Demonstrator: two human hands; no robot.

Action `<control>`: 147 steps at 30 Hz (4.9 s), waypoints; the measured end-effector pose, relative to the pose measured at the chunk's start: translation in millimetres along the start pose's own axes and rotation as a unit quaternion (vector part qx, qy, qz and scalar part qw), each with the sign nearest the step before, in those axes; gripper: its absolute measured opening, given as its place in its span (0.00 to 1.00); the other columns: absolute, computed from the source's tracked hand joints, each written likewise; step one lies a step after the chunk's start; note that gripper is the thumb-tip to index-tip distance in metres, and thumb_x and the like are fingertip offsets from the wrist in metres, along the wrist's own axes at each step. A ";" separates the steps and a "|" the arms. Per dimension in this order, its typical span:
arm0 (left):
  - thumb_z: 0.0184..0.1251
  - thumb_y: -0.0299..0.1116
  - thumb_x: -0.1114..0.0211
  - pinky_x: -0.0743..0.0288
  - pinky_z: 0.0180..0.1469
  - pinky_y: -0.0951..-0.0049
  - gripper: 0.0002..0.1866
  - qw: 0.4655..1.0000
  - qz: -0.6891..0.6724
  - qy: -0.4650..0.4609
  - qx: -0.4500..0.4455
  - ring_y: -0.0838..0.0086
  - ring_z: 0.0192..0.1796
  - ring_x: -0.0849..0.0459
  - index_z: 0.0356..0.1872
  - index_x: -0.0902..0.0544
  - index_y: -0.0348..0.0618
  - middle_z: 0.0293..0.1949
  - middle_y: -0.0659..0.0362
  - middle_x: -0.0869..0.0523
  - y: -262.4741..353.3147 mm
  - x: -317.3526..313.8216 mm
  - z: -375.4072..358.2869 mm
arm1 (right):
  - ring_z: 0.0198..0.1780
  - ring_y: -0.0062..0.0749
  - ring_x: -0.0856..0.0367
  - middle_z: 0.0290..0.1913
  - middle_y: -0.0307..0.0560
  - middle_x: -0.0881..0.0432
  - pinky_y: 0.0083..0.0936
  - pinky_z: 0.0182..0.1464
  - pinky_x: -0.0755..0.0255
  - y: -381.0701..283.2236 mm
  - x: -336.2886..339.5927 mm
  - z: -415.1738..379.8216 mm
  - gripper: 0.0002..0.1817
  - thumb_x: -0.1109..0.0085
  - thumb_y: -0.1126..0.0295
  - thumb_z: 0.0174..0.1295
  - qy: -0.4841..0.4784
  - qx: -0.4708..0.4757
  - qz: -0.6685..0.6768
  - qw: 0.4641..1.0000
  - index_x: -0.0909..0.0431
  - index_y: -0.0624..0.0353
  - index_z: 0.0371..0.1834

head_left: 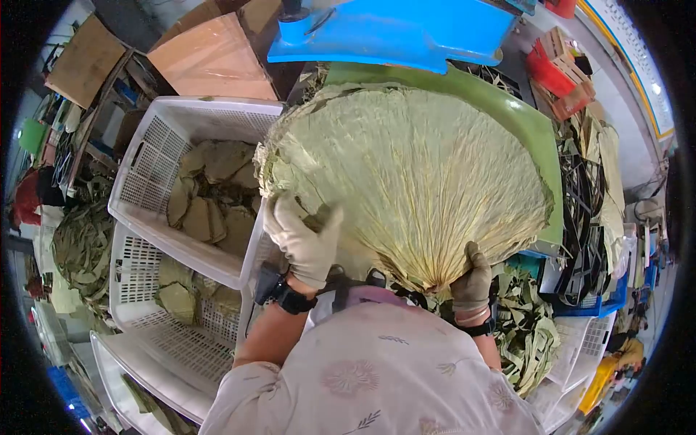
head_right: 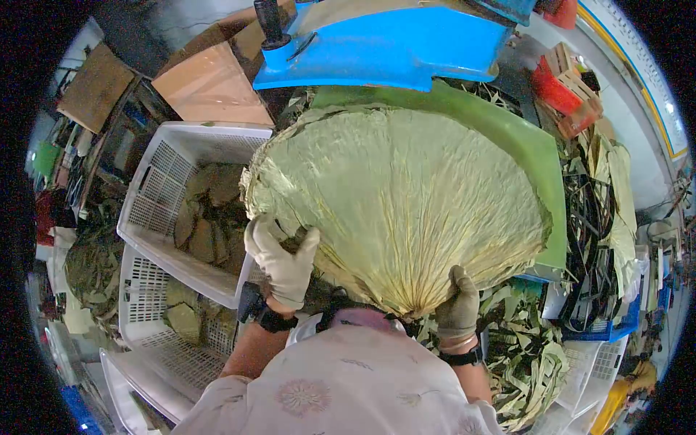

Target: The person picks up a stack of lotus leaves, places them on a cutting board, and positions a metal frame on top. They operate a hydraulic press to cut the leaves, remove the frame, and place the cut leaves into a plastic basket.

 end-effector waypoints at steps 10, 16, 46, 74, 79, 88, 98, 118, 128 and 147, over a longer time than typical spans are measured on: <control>0.79 0.44 0.41 0.29 0.70 0.53 0.26 0.478 -0.701 -0.211 0.485 0.61 0.66 0.22 0.71 0.29 0.42 0.63 0.55 0.20 -16.7 -45.1 -50.6 | 0.63 0.45 0.20 0.60 0.51 0.17 0.47 0.71 0.30 2.9 6.8 -20.9 0.20 0.43 0.62 0.69 -0.023 -0.054 0.042 0.997 0.21 0.65 0.58; 0.80 0.44 0.43 0.31 0.73 0.53 0.31 0.590 -0.668 -0.205 0.405 0.62 0.71 0.28 0.78 0.42 0.54 0.72 0.56 0.30 5.9 -41.1 -35.8 | 0.67 0.47 0.23 0.67 0.53 0.21 0.47 0.72 0.31 26.9 47.9 -0.4 0.29 0.41 0.62 0.69 -0.057 -0.075 0.004 0.996 0.30 0.67 0.70; 0.69 0.24 0.40 0.22 0.64 0.60 0.21 0.628 -0.723 -0.216 0.193 0.64 0.57 0.17 0.63 0.24 0.37 0.57 0.53 0.17 3.4 -3.1 10.6 | 0.65 0.41 0.22 0.64 0.48 0.18 0.43 0.70 0.31 -107.5 41.1 -22.7 0.23 0.42 0.60 0.73 -0.121 0.241 -0.016 0.963 0.23 0.63 0.65; 0.60 0.16 0.30 0.28 0.67 0.66 0.38 0.760 -0.586 -0.172 0.223 0.70 0.63 0.24 0.73 0.34 0.36 0.65 0.56 0.24 24.1 -44.6 10.3 | 0.37 0.22 0.23 0.35 0.35 0.21 0.18 0.42 0.27 -105.1 54.3 21.0 0.05 0.38 0.73 0.70 0.119 0.318 -0.027 0.940 0.21 0.63 0.44; 0.58 0.28 0.23 0.29 0.69 0.58 0.45 0.947 -0.252 -0.162 -0.116 0.57 0.63 0.22 0.74 0.39 0.30 0.63 0.47 0.22 19.5 -88.5 30.6 | 0.35 0.25 0.21 0.40 0.40 0.18 0.23 0.38 0.25 -142.6 65.8 58.4 0.06 0.38 0.76 0.68 0.092 0.423 -0.256 0.865 0.22 0.63 0.46; 0.42 0.50 0.18 0.52 0.75 0.28 0.63 0.986 0.085 -0.029 -0.140 0.47 0.76 0.38 0.78 0.46 0.39 0.70 0.34 0.34 71.2 -84.2 83.3 | 0.46 0.28 0.16 0.51 0.41 0.15 0.25 0.50 0.21 -160.4 76.6 113.7 0.17 0.34 0.72 0.67 0.134 0.347 -0.196 0.907 0.21 0.64 0.58; 0.46 0.54 0.21 0.48 0.71 0.27 0.42 0.951 0.125 -0.226 -0.168 0.44 0.70 0.33 0.66 0.22 0.52 0.62 0.47 0.25 58.9 -116.7 88.7 | 0.47 0.29 0.16 0.51 0.39 0.14 0.26 0.52 0.21 -159.2 82.5 120.3 0.17 0.34 0.73 0.67 0.160 0.375 -0.236 0.882 0.20 0.63 0.58; 0.47 0.43 0.19 0.38 0.70 0.41 0.38 0.948 0.102 -0.263 -0.146 0.48 0.68 0.30 0.63 0.23 0.48 0.63 0.55 0.20 55.1 -124.1 97.3 | 0.41 0.26 0.16 0.46 0.38 0.13 0.25 0.45 0.21 -154.8 72.7 110.4 0.13 0.34 0.75 0.64 0.201 0.355 -0.253 0.877 0.17 0.60 0.51; 0.48 0.40 0.21 0.37 0.70 0.44 0.32 0.947 0.116 -0.073 -0.291 0.50 0.62 0.24 0.57 0.19 0.43 0.57 0.55 0.18 76.2 -105.2 86.9 | 0.45 0.25 0.16 0.49 0.38 0.14 0.23 0.49 0.22 -154.0 77.2 115.4 0.15 0.38 0.78 0.65 0.206 0.359 -0.239 0.879 0.18 0.63 0.56; 0.49 0.21 0.35 0.34 0.70 0.42 0.19 0.905 0.040 -0.094 -0.413 0.51 0.64 0.24 0.44 0.14 0.51 0.60 0.53 0.20 64.3 -106.7 75.7 | 0.33 0.24 0.17 0.38 0.38 0.13 0.21 0.35 0.22 -154.8 61.6 112.1 0.08 0.35 0.74 0.68 0.254 0.332 -0.134 0.898 0.15 0.64 0.47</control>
Point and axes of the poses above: each hand's wrist, its own z-axis towards the middle knuckle, its own x-axis out of the back of the hand, y = z × x, the point moved 4 cm from there along z, towards the middle knuckle
